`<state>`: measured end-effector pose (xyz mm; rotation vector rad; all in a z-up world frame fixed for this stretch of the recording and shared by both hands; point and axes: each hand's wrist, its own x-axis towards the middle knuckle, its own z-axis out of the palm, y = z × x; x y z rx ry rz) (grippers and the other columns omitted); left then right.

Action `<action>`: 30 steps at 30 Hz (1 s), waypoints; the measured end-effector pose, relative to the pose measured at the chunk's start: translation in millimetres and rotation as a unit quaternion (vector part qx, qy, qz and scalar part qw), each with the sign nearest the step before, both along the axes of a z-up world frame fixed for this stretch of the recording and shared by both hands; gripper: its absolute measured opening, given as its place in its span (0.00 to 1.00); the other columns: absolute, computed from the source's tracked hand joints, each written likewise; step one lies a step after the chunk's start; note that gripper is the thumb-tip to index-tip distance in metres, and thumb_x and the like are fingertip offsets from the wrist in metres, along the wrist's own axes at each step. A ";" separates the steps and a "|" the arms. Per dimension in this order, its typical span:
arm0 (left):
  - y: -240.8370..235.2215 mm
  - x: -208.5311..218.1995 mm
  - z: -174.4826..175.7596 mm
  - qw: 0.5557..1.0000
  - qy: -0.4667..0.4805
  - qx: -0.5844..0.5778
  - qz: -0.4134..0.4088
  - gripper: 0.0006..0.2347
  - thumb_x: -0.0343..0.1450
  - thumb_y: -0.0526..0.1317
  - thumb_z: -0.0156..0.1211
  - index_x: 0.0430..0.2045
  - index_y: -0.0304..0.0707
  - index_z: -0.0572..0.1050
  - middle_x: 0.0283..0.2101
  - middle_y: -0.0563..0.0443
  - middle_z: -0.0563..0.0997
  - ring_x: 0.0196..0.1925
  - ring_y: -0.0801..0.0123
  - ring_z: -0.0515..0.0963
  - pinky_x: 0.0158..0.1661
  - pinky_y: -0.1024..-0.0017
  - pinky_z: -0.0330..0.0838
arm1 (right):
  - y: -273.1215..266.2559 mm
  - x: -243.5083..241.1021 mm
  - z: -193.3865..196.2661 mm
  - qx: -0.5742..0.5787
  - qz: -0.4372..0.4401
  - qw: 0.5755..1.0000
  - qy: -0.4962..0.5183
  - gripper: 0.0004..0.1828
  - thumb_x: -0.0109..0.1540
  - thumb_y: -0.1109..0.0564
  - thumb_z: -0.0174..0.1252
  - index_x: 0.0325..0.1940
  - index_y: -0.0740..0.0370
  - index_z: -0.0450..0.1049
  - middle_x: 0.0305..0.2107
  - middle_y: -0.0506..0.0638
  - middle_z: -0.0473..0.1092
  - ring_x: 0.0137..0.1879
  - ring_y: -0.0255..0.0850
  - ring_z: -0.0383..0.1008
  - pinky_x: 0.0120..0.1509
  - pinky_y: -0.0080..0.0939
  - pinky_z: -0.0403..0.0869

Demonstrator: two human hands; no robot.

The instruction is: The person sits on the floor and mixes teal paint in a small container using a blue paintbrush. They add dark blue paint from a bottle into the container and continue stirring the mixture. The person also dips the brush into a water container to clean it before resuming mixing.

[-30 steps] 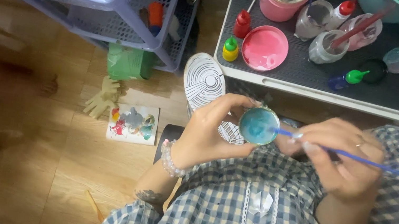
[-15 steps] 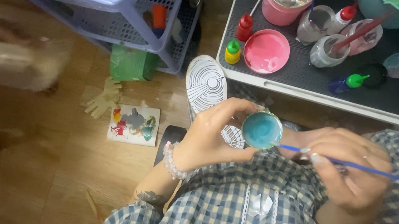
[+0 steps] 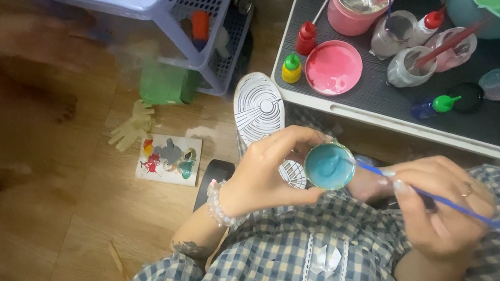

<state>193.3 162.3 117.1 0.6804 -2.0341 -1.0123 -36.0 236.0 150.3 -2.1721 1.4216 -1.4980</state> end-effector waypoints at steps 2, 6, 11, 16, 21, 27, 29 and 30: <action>0.5 -0.3 -1.2 1.000 0.001 -0.004 0.000 0.24 0.63 0.38 0.75 0.51 0.33 0.69 0.53 0.44 0.79 0.51 0.64 0.82 0.48 0.74 0.84 | -1.1 -1.9 -2.9 0.014 0.041 0.999 -0.001 0.04 0.62 0.70 0.54 0.34 0.72 0.74 0.30 0.60 0.77 0.34 0.51 0.79 0.41 0.45 0.77; 1.0 1.8 2.7 1.000 -0.007 0.016 0.007 0.24 0.62 0.38 0.75 0.50 0.36 0.70 0.53 0.48 0.79 0.51 0.67 0.82 0.47 0.75 0.84 | 4.2 -7.6 -9.7 0.070 0.095 0.991 -0.066 0.04 0.59 0.66 0.55 0.34 0.67 0.75 0.29 0.59 0.78 0.38 0.56 0.83 0.46 0.47 0.80; 1.2 0.7 3.3 1.000 0.007 0.008 -0.003 0.24 0.63 0.37 0.75 0.50 0.35 0.69 0.54 0.45 0.79 0.54 0.64 0.82 0.49 0.74 0.85 | -1.6 -3.4 -4.7 0.017 0.026 0.999 -0.013 0.05 0.62 0.70 0.54 0.33 0.73 0.74 0.28 0.61 0.76 0.33 0.51 0.78 0.40 0.43 0.77; 1.4 1.2 3.1 1.000 -0.010 0.012 -0.007 0.24 0.62 0.38 0.74 0.50 0.34 0.70 0.53 0.45 0.79 0.51 0.65 0.81 0.49 0.75 0.83 | -3.9 2.3 2.5 0.062 0.115 0.991 -0.043 0.05 0.63 0.64 0.54 0.36 0.66 0.76 0.30 0.55 0.78 0.34 0.47 0.81 0.40 0.39 0.77; 1.1 1.5 2.6 1.000 0.004 0.001 -0.005 0.23 0.62 0.37 0.74 0.49 0.33 0.70 0.51 0.45 0.80 0.47 0.66 0.82 0.47 0.75 0.83 | -1.0 -5.9 -2.6 0.004 0.000 1.000 0.008 0.07 0.62 0.71 0.52 0.29 0.76 0.72 0.26 0.64 0.73 0.31 0.55 0.74 0.41 0.48 0.73; 2.5 -3.6 0.7 0.997 0.062 0.045 0.029 0.28 0.54 0.33 0.81 0.48 0.30 0.76 0.44 0.41 0.83 0.40 0.54 0.86 0.40 0.63 0.85 | -10.4 -1.1 -9.4 0.016 0.132 0.985 -0.115 0.05 0.58 0.63 0.60 0.28 0.63 0.79 0.22 0.54 0.77 0.23 0.52 0.77 0.30 0.49 0.76; 3.5 -4.5 2.8 0.997 0.053 0.051 0.018 0.28 0.53 0.34 0.82 0.48 0.30 0.76 0.45 0.41 0.83 0.41 0.54 0.86 0.41 0.64 0.85 | -12.9 -6.2 -0.5 0.002 0.106 0.988 -0.109 0.07 0.61 0.62 0.58 0.28 0.63 0.78 0.21 0.53 0.75 0.23 0.52 0.76 0.29 0.49 0.75; 2.4 -7.7 4.0 0.997 0.040 0.053 0.028 0.29 0.53 0.34 0.83 0.48 0.30 0.75 0.45 0.40 0.84 0.42 0.54 0.86 0.42 0.64 0.85 | -12.8 -12.0 4.3 -0.011 0.101 0.989 -0.105 0.09 0.63 0.61 0.55 0.29 0.62 0.77 0.20 0.52 0.74 0.22 0.52 0.74 0.29 0.49 0.73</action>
